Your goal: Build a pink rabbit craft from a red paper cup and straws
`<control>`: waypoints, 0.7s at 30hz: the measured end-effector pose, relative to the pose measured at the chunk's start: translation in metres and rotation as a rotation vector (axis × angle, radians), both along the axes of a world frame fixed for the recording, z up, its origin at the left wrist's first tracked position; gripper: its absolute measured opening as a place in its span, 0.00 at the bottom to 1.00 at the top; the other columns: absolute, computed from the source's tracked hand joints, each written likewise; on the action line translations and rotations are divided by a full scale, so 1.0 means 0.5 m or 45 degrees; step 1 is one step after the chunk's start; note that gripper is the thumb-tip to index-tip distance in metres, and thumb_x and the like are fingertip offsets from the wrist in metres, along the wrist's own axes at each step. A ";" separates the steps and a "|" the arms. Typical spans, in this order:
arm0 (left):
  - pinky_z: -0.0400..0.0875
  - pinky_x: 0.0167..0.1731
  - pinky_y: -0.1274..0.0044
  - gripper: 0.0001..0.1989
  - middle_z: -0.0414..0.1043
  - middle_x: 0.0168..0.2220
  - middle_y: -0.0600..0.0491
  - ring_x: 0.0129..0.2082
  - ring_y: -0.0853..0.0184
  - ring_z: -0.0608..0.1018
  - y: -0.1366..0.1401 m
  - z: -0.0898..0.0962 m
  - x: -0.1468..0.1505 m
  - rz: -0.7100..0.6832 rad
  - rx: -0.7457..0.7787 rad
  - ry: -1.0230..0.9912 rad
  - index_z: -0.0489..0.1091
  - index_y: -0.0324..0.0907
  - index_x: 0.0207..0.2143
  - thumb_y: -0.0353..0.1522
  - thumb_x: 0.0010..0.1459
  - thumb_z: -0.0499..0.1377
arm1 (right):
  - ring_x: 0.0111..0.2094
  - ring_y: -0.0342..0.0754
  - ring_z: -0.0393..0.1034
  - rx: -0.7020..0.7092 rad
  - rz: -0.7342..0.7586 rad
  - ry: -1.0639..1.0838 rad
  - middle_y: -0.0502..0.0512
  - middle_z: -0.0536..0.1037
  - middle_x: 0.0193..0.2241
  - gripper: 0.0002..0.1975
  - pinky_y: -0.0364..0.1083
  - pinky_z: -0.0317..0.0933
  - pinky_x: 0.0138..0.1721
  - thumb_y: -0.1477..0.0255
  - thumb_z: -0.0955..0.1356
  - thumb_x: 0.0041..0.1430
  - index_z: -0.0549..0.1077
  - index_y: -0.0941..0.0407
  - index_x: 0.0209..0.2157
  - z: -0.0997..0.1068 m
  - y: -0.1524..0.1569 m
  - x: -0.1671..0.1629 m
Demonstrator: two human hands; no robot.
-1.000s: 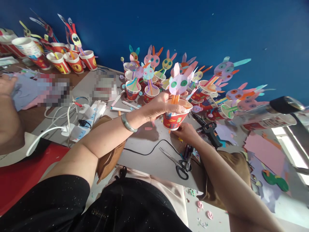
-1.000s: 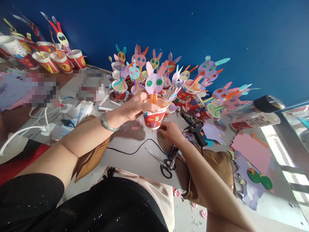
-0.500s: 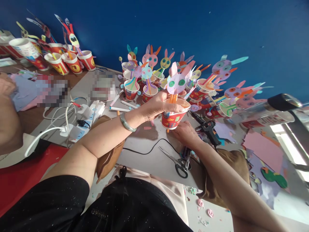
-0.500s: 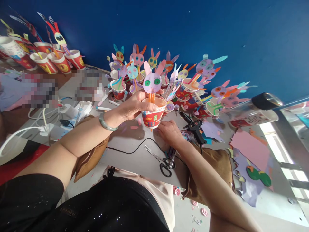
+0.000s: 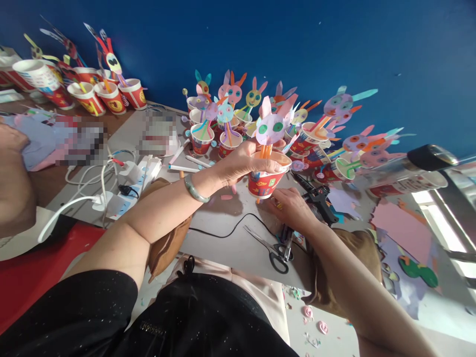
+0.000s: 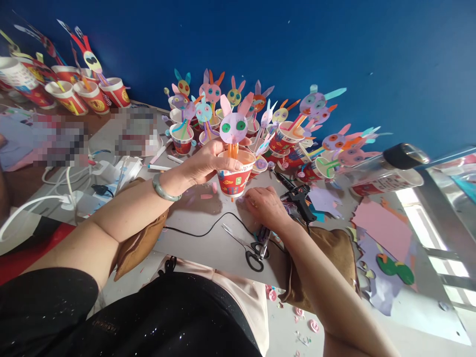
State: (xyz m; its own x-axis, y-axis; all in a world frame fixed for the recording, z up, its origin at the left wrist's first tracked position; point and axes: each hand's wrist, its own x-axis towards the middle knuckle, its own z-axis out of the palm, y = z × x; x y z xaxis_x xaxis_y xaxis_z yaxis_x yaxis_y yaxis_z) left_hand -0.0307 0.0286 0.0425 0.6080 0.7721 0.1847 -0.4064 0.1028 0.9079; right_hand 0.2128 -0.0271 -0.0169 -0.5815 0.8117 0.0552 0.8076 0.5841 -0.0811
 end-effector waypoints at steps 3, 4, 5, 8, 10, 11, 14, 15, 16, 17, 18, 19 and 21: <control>0.77 0.50 0.67 0.33 0.81 0.48 0.43 0.48 0.58 0.82 0.000 0.002 -0.002 0.008 -0.036 -0.014 0.69 0.38 0.53 0.37 0.45 0.72 | 0.37 0.54 0.77 0.067 -0.158 0.110 0.57 0.82 0.33 0.06 0.51 0.60 0.44 0.69 0.65 0.65 0.74 0.54 0.40 0.014 -0.023 0.028; 0.77 0.51 0.66 0.33 0.81 0.48 0.43 0.49 0.57 0.82 0.000 0.002 -0.002 0.002 -0.038 -0.009 0.69 0.38 0.53 0.37 0.45 0.72 | 0.39 0.55 0.77 0.105 -0.265 0.112 0.58 0.82 0.34 0.07 0.52 0.61 0.46 0.68 0.66 0.64 0.73 0.54 0.41 0.020 -0.033 0.042; 0.76 0.52 0.66 0.33 0.81 0.48 0.42 0.50 0.56 0.82 0.000 0.002 -0.002 -0.004 -0.033 -0.002 0.69 0.38 0.53 0.38 0.45 0.72 | 0.40 0.58 0.77 0.141 -0.346 0.101 0.61 0.82 0.35 0.09 0.54 0.62 0.46 0.67 0.65 0.65 0.73 0.54 0.42 0.026 -0.042 0.058; 0.74 0.56 0.64 0.33 0.81 0.48 0.43 0.53 0.54 0.81 0.000 0.002 -0.002 -0.019 -0.015 0.017 0.70 0.38 0.53 0.39 0.45 0.72 | 0.45 0.67 0.76 0.211 -0.789 -0.056 0.69 0.81 0.41 0.15 0.60 0.64 0.47 0.61 0.67 0.63 0.74 0.56 0.45 0.044 -0.065 0.115; 0.74 0.57 0.63 0.33 0.81 0.47 0.44 0.53 0.54 0.81 -0.003 0.005 -0.002 -0.027 -0.020 0.018 0.69 0.38 0.53 0.39 0.44 0.72 | 0.50 0.71 0.73 0.133 -0.998 -0.165 0.72 0.80 0.47 0.20 0.61 0.64 0.48 0.57 0.67 0.62 0.74 0.56 0.49 0.050 -0.072 0.149; 0.73 0.57 0.63 0.34 0.81 0.47 0.44 0.52 0.55 0.81 -0.006 0.008 -0.002 -0.033 -0.031 0.018 0.68 0.38 0.53 0.38 0.44 0.72 | 0.51 0.72 0.73 0.080 -1.065 -0.204 0.73 0.79 0.48 0.23 0.62 0.65 0.47 0.56 0.68 0.62 0.74 0.56 0.50 0.051 -0.072 0.162; 0.75 0.56 0.64 0.33 0.82 0.43 0.46 0.48 0.58 0.82 -0.013 0.018 -0.003 -0.030 -0.092 0.011 0.67 0.39 0.51 0.36 0.42 0.72 | 0.52 0.71 0.72 -0.062 -1.117 -0.265 0.75 0.78 0.49 0.24 0.59 0.64 0.47 0.56 0.67 0.63 0.74 0.59 0.53 0.044 -0.062 0.185; 0.76 0.54 0.65 0.33 0.82 0.42 0.47 0.46 0.60 0.83 -0.014 0.021 -0.003 -0.023 -0.115 0.004 0.67 0.39 0.50 0.35 0.41 0.73 | 0.51 0.70 0.73 -0.087 -1.133 -0.273 0.75 0.78 0.48 0.24 0.59 0.64 0.47 0.57 0.67 0.63 0.75 0.60 0.52 0.041 -0.056 0.188; 0.77 0.52 0.67 0.33 0.82 0.41 0.48 0.44 0.61 0.83 -0.015 0.022 -0.003 -0.012 -0.133 -0.004 0.67 0.40 0.49 0.35 0.40 0.73 | 0.49 0.69 0.73 -0.097 -1.153 -0.275 0.74 0.79 0.46 0.23 0.58 0.63 0.46 0.58 0.67 0.62 0.76 0.60 0.51 0.037 -0.050 0.189; 0.77 0.50 0.68 0.33 0.82 0.41 0.49 0.43 0.62 0.83 -0.015 0.022 -0.002 -0.001 -0.143 -0.008 0.67 0.40 0.49 0.35 0.40 0.73 | 0.47 0.67 0.74 -0.103 -1.170 -0.271 0.73 0.80 0.44 0.22 0.57 0.63 0.44 0.59 0.67 0.62 0.76 0.60 0.50 0.034 -0.044 0.190; 0.77 0.49 0.69 0.33 0.81 0.41 0.49 0.42 0.63 0.83 -0.013 0.021 -0.002 0.008 -0.144 -0.010 0.68 0.40 0.49 0.35 0.39 0.73 | 0.44 0.66 0.75 -0.107 -1.182 -0.261 0.72 0.80 0.42 0.21 0.57 0.62 0.42 0.59 0.68 0.61 0.77 0.60 0.48 0.032 -0.039 0.190; 0.77 0.48 0.70 0.33 0.81 0.41 0.48 0.42 0.63 0.83 -0.012 0.019 -0.001 0.016 -0.139 -0.008 0.69 0.41 0.49 0.35 0.39 0.73 | 0.42 0.65 0.75 -0.112 -1.190 -0.247 0.72 0.81 0.40 0.21 0.56 0.61 0.41 0.59 0.68 0.61 0.77 0.60 0.47 0.031 -0.034 0.192; 0.77 0.48 0.71 0.33 0.82 0.42 0.48 0.43 0.63 0.82 -0.008 0.013 0.001 0.022 -0.112 0.003 0.70 0.41 0.49 0.36 0.39 0.73 | 0.39 0.63 0.74 -0.129 -1.201 -0.209 0.70 0.81 0.37 0.20 0.54 0.59 0.38 0.59 0.68 0.61 0.77 0.60 0.46 0.030 -0.028 0.195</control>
